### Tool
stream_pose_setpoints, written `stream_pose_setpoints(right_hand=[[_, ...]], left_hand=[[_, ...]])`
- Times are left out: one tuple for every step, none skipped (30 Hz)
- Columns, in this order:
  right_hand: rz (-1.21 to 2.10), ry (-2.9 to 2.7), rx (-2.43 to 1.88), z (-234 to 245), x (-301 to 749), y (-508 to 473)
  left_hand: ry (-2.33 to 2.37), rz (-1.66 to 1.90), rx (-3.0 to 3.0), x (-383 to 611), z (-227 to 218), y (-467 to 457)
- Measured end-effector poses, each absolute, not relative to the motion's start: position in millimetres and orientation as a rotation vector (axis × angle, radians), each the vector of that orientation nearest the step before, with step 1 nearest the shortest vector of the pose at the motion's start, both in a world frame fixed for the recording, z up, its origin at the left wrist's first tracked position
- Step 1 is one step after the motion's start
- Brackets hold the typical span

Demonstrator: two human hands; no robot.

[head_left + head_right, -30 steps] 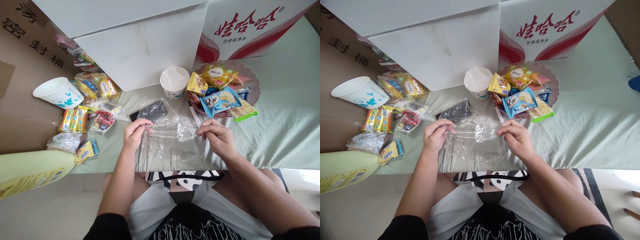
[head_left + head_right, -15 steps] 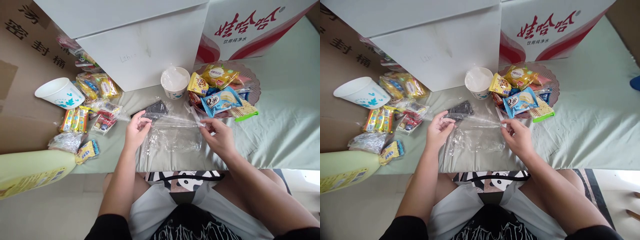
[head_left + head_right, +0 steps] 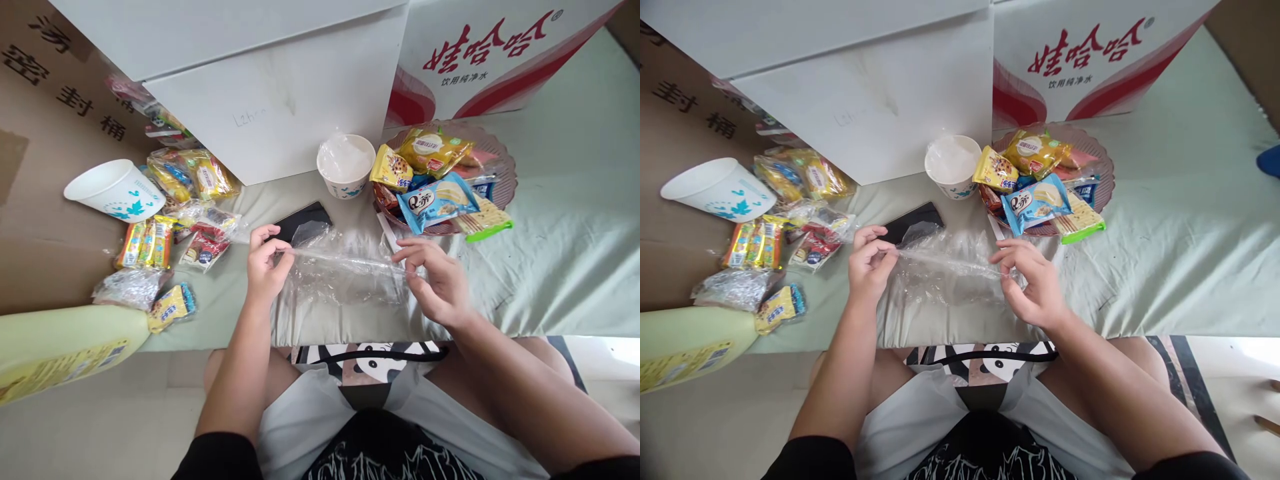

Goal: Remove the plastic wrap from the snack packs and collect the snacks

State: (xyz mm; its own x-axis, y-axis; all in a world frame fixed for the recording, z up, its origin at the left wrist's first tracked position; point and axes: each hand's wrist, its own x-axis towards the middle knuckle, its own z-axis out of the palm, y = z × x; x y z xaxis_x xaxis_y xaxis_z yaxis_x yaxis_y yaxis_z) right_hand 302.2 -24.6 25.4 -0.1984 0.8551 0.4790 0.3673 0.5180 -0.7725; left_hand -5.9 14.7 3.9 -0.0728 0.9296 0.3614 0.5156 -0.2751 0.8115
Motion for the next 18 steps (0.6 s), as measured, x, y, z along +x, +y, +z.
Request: stream_pose_setpoints(right_hand=[[0.673, -1.785, -0.997, 25.3, 301.9, -24.7], [0.709, -1.777, -0.988, 25.4, 301.6, -24.8], [0.738, -1.763, -0.992, 25.9, 301.3, -24.9], [0.757, -1.744, -1.006, 26.5, 301.0, -25.0], [0.767, -1.725, -1.025, 27.4, 300.9, -25.1], [0.775, -1.709, -1.049, 28.3, 301.0, -25.2], [0.782, -1.699, -1.078, 29.2, 301.1, -25.3], [0.789, -1.697, -1.115, 30.0, 301.4, -25.5], [0.791, -1.700, -1.159, 30.8, 301.5, -25.7], [0.786, -1.708, -1.203, 31.4, 301.6, -25.9], [0.774, -1.721, -1.240, 32.0, 301.5, -26.1], [0.756, -1.735, -1.272, 32.6, 301.2, -26.2], [0.733, -1.749, -1.293, 33.0, 300.7, -26.4], [0.711, -1.764, -1.303, 33.3, 300.2, -26.5], [0.693, -1.777, -1.305, 33.4, 299.6, -26.5], [0.677, -1.787, -1.305, 33.3, 299.1, -26.6], [0.664, -1.793, -1.302, 33.0, 298.7, -26.6], [0.653, -1.800, -1.294, 32.6, 298.4, -26.7]], left_hand=[[1.494, 1.295, 1.746, -6.5, 3.8, 14.5], [1.429, 1.283, 1.699, -6.8, 4.0, 14.2], [1.369, 1.268, 1.650, -6.9, 4.2, 13.8], [1.320, 1.254, 1.603, -6.7, 4.7, 13.2], [1.283, 1.247, 1.560, -6.3, 5.4, 12.6], [1.259, 1.244, 1.519, -5.5, 6.4, 12.0], [1.245, 1.242, 1.476, -4.6, 7.7, 11.5], [1.236, 1.240, 1.432, -3.4, 9.3, 11.1], [1.230, 1.235, 1.390, -2.0, 11.1, 10.8], [1.225, 1.227, 1.351, -0.7, 13.0, 10.7], [1.221, 1.214, 1.317, 0.6, 14.8, 10.6], [1.213, 1.201, 1.288, 1.8, 16.4, 10.7], [1.202, 1.190, 1.265, 2.8, 17.7, 10.7], [1.191, 1.183, 1.248, 3.6, 18.7, 10.8], [1.183, 1.178, 1.235, 4.3, 19.2, 10.9], [1.178, 1.172, 1.227, 4.8, 19.5, 11.0], [1.173, 1.168, 1.221, 5.2, 19.5, 11.0], [1.169, 1.163, 1.218, 5.6, 19.4, 11.0]])
